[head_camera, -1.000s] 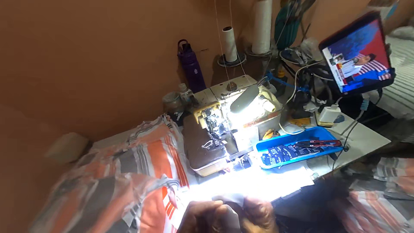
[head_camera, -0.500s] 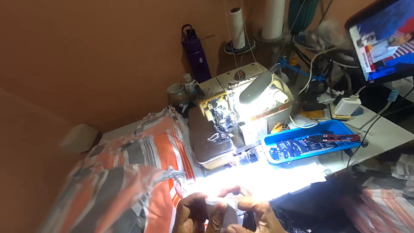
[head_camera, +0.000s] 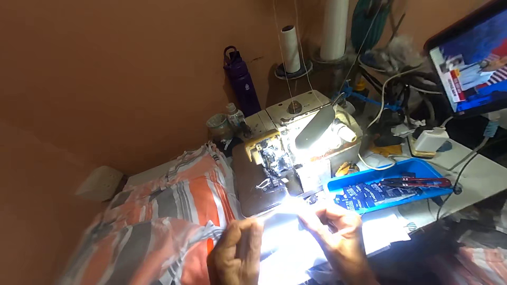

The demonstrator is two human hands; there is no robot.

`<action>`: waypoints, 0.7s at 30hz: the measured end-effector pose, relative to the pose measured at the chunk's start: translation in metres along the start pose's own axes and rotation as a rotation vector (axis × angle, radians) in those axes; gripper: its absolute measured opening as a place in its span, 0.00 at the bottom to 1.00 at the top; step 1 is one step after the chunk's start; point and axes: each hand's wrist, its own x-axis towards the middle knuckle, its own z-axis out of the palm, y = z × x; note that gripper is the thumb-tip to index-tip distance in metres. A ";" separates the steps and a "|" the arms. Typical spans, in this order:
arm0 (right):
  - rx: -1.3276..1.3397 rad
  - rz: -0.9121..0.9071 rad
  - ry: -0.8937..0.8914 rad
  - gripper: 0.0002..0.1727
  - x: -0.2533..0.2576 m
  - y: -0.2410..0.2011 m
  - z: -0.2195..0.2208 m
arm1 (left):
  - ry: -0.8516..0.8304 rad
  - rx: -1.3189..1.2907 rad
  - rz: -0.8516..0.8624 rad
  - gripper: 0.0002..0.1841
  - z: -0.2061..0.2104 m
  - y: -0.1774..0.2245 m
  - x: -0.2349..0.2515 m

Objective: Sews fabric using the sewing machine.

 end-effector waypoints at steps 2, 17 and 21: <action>-0.180 0.023 0.061 0.01 0.011 0.021 0.002 | -0.029 0.227 0.130 0.09 0.005 -0.022 0.028; -0.230 0.227 0.141 0.02 0.025 0.060 0.009 | -0.060 0.466 0.102 0.06 0.026 -0.057 0.050; -0.241 0.313 0.132 0.05 0.033 0.066 0.014 | -0.059 0.485 0.096 0.06 0.027 -0.065 0.058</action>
